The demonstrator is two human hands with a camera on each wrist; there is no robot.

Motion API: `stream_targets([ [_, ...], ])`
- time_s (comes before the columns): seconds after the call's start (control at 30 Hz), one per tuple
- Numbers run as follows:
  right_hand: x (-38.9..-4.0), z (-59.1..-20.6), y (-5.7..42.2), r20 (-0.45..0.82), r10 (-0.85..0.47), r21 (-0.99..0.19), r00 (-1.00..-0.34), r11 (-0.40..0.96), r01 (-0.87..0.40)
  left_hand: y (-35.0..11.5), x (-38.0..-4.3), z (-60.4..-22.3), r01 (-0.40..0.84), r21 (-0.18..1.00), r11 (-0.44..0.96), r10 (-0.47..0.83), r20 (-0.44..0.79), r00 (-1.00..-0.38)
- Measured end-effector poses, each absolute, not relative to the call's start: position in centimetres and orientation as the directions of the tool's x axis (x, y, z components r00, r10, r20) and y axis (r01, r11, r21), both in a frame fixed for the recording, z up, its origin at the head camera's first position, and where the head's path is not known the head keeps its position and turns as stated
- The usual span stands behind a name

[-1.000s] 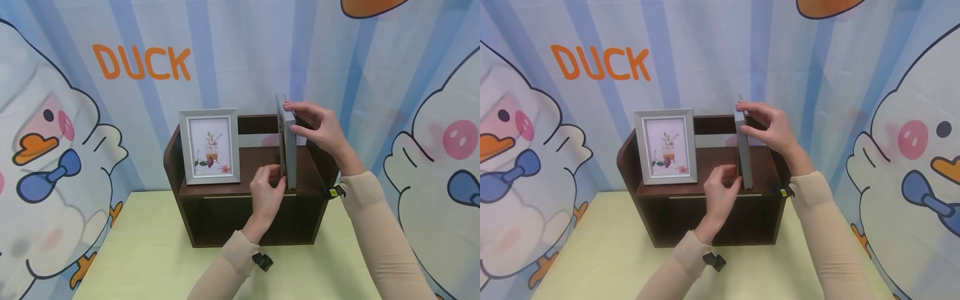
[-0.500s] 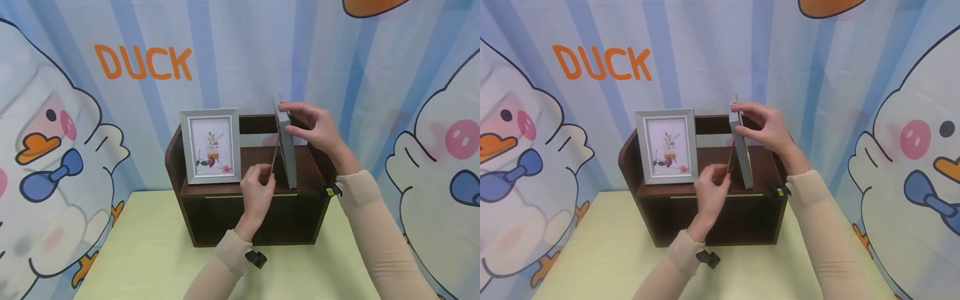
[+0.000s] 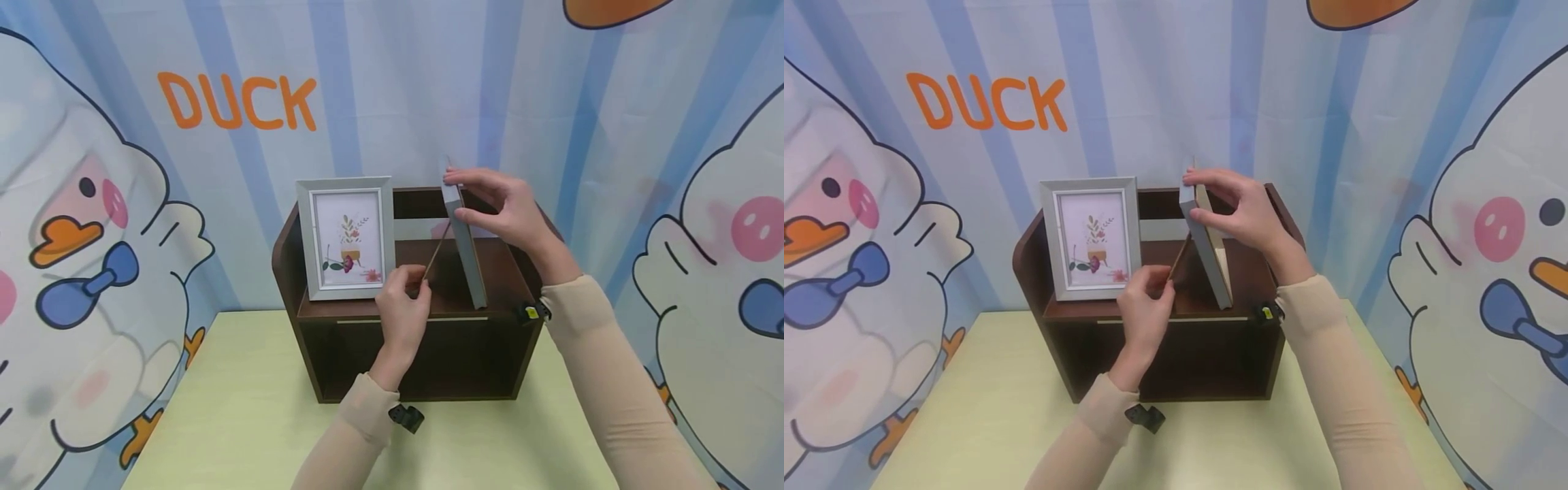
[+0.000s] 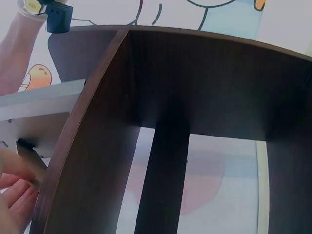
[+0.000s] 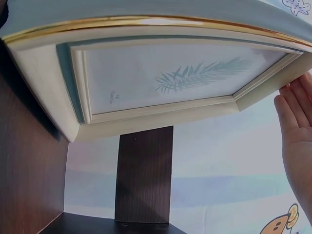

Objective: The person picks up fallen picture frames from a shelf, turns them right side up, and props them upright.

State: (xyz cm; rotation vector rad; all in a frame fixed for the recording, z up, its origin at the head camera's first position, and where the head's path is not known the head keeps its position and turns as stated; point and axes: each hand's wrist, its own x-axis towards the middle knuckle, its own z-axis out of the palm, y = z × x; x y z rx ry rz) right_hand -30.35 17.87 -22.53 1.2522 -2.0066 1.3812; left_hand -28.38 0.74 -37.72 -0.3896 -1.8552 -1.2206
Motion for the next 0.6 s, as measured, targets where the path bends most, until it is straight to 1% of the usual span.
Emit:
stream_targets([
  [0.13, -30.5, -22.6, 17.6, 0.727, -0.455, -0.524, -0.514, 0.115, -0.844, 0.3, -28.5, -37.6, 0.647, 0.584, 0.491, -0.186, 0.795, -0.577],
  [0.47, -30.4, -22.6, 16.7, 0.707, -0.478, -0.526, -0.521, 0.137, -0.839, -0.4, -28.3, -37.6, 0.612, 0.592, 0.524, -0.188, 0.782, -0.595],
  [0.6, -30.5, -22.7, 16.7, 0.706, -0.476, -0.525, -0.524, 0.144, -0.839, -0.6, -28.3, -37.7, 0.61, 0.584, 0.536, -0.181, 0.785, -0.592],
])
